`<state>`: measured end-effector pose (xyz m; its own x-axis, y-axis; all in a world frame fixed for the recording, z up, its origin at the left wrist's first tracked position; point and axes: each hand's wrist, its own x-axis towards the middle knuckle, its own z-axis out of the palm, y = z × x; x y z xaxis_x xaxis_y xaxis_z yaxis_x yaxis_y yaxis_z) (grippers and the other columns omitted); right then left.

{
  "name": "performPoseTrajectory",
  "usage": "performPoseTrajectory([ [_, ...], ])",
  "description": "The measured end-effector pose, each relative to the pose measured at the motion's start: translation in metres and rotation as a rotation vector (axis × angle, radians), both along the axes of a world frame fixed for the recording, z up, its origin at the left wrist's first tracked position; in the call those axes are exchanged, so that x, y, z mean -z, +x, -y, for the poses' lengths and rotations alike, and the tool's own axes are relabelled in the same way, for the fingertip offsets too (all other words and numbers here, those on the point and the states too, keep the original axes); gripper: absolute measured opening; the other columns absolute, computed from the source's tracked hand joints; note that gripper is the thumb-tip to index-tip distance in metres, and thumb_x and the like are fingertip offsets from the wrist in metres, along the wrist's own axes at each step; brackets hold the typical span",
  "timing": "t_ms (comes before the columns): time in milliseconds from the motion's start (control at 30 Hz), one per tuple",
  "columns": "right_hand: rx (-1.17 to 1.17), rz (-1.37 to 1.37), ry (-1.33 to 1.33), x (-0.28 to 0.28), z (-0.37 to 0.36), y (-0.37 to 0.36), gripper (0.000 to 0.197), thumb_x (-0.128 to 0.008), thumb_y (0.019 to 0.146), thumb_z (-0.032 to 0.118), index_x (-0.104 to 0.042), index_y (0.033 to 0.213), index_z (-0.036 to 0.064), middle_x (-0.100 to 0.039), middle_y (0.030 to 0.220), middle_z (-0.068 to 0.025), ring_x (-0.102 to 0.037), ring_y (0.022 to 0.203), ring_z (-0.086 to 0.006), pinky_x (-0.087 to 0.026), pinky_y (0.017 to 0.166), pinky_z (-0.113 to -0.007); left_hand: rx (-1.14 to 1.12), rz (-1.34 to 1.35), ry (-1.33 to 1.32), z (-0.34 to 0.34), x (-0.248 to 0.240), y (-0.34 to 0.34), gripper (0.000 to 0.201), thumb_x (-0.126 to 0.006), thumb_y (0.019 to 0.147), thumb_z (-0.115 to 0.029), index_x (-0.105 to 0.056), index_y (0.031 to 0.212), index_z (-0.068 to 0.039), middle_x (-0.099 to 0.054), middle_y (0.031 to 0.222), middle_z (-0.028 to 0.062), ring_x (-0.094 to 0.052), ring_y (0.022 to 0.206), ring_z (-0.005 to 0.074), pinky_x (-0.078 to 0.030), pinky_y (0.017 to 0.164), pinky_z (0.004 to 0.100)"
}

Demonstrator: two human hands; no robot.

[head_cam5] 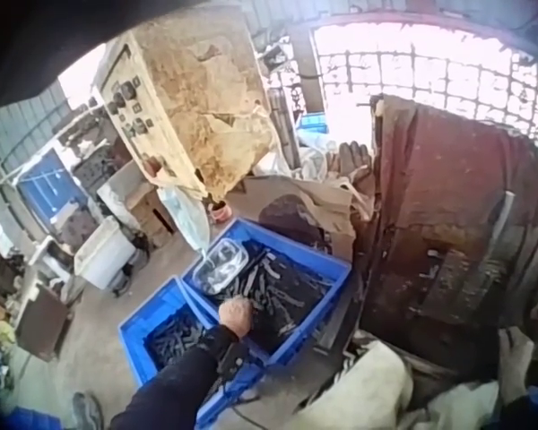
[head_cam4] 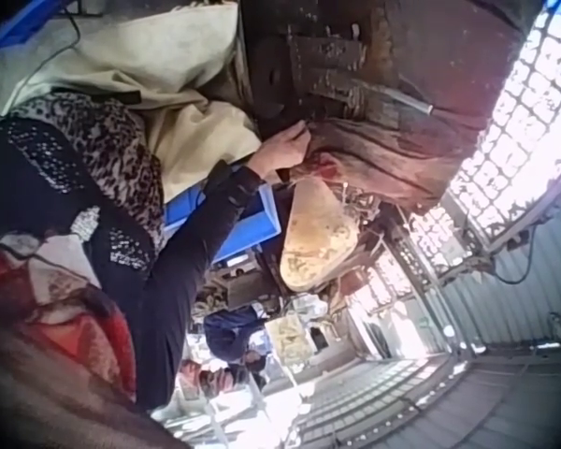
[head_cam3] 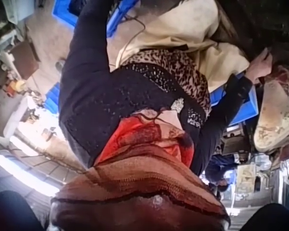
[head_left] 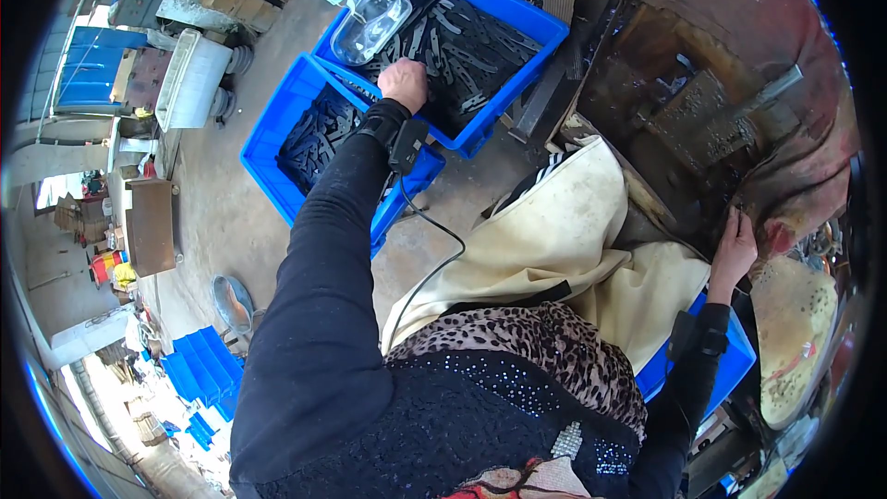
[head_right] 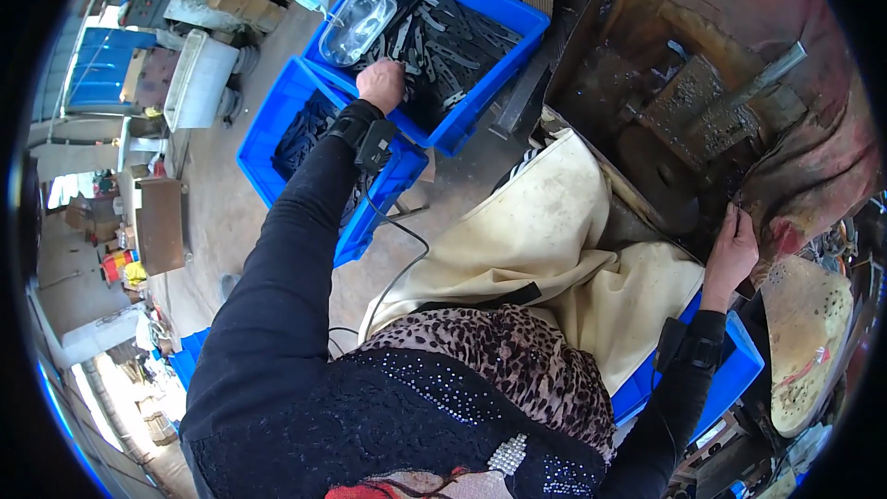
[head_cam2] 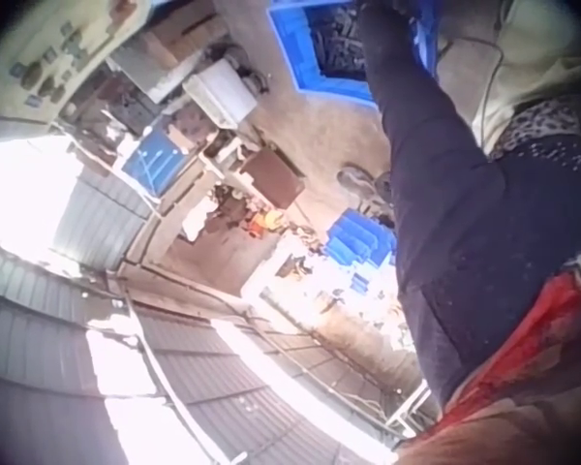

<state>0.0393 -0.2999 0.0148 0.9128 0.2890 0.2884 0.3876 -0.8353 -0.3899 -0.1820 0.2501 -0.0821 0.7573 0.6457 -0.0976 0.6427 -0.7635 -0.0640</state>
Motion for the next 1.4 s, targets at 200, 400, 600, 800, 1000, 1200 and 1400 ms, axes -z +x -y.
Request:
performPoseTrajectory([
  [200,0.015,-0.022,-0.003,-0.001,-0.001,0.0,0.029,-0.053,0.097,0.03,-0.064,0.103,0.0032,-0.062,0.085,-0.025,-0.059,0.074,-0.0403,-0.047,0.066,-0.041,0.045,-0.002,0.174,0.0,-0.035,0.001,0.015,-0.062,0.079,-0.02,-0.074,0.084,-0.013,-0.064,0.09,0.0097,-0.061,0.095,0.0329,-0.05,0.077,0.0451],
  [400,0.032,-0.034,-0.019,0.0,0.001,0.0,0.029,-0.053,0.097,0.03,-0.064,0.105,0.0033,-0.063,0.086,-0.024,-0.061,0.075,-0.0381,-0.048,0.068,-0.04,-0.058,0.163,0.143,-0.012,-0.016,0.009,0.017,-0.061,0.079,-0.024,-0.074,0.083,-0.013,-0.064,0.088,0.0105,-0.062,0.093,0.0316,-0.049,0.076,0.0455],
  [600,0.027,-0.067,0.006,-0.002,-0.005,0.0,0.03,-0.055,0.097,0.029,-0.064,0.106,0.0022,-0.064,0.088,-0.0232,-0.061,0.073,-0.0348,-0.048,0.07,-0.038,0.072,0.192,-0.245,-0.078,0.052,0.023,0.022,-0.06,0.081,-0.027,-0.073,0.085,-0.01,-0.068,0.091,0.013,-0.065,0.091,0.0298,-0.052,0.077,0.0437],
  [800,0.038,-0.072,0.01,-0.003,-0.001,-0.001,0.029,-0.056,0.097,0.027,-0.064,0.105,0.0008,-0.064,0.086,-0.0227,-0.059,0.069,-0.0295,-0.048,0.07,-0.036,-0.191,0.043,-0.084,-0.029,0.028,0.068,0.024,-0.054,0.086,-0.026,-0.071,0.092,-0.01,-0.07,0.101,0.0124,-0.067,0.096,0.03,-0.052,0.078,0.0425],
  [1000,0.022,-0.072,0.043,0.0,-0.002,-0.001,0.026,-0.056,0.097,0.024,-0.064,0.103,-0.0002,-0.062,0.082,-0.0221,-0.055,0.067,-0.0257,-0.047,0.067,-0.034,-0.197,0.063,-0.021,-0.03,0.034,0.078,0.024,-0.058,0.083,-0.028,-0.07,0.092,-0.009,-0.07,0.1,0.0115,-0.067,0.095,0.0314,-0.053,0.075,0.0432],
  [1200,0.025,-0.073,0.038,0.004,0.0,0.001,0.027,-0.056,0.097,0.024,-0.063,0.103,-0.0006,-0.061,0.077,-0.0212,-0.05,0.064,-0.0201,-0.047,0.066,-0.033,-0.31,0.016,0.008,-0.023,0.041,0.091,0.026,-0.056,0.086,-0.027,-0.07,0.099,-0.009,-0.071,0.101,0.0097,-0.067,0.098,0.0296,-0.051,0.076,0.0439],
  [1400,0.025,-0.055,0.056,-0.003,-0.004,0.001,0.026,-0.056,0.097,0.024,-0.063,0.102,-0.0009,-0.06,0.077,-0.0216,-0.048,0.062,-0.0222,-0.047,0.064,-0.033,-0.334,0.207,-0.128,-0.062,0.061,0.084,0.027,-0.056,0.087,-0.027,-0.071,0.096,-0.006,-0.07,0.105,0.0119,-0.067,0.098,0.0316,-0.051,0.077,0.0416],
])
